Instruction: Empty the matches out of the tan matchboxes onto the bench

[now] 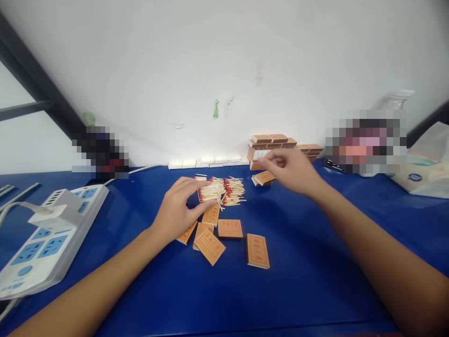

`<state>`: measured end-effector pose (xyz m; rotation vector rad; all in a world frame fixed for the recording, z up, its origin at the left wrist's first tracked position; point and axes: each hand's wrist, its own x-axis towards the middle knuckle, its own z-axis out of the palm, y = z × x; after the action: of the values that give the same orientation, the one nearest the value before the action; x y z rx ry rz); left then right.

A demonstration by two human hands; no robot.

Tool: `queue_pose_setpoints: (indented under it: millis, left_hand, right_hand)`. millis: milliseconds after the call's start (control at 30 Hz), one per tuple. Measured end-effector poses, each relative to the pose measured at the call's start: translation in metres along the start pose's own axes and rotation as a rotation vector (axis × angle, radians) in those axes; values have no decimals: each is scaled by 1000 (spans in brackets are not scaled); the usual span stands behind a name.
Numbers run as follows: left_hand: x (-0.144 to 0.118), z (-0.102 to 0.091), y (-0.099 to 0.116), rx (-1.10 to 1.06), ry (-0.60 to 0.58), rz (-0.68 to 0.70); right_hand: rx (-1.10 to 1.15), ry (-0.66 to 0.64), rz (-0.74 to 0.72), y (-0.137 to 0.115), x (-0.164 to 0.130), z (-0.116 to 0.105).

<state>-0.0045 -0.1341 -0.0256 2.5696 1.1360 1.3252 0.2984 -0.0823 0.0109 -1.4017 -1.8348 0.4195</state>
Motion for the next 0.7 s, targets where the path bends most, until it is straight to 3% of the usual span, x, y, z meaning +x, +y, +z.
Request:
queue_pose_setpoints:
  millis: [133, 200, 367, 500, 600, 700]
  left_hand:
    - [1, 1, 2, -26, -19, 57]
    - [2, 1, 3, -42, -42, 67]
    - [4, 0, 3, -69, -50, 18]
    - [11, -2, -8, -100, 7, -240]
    - [19, 0, -26, -246, 43, -448]
    - [24, 2, -48, -321, 55, -508]
  right_hand:
    - [393, -371, 6, -36, -26, 39]
    - [482, -442, 42, -46, -35, 53]
    - [596, -436, 184, -52, -38, 66]
    - [616, -380, 236, -52, -23, 74]
    - [536, -336, 240, -54, -6, 83]
    - [441, -343, 175, -57, 11, 91]
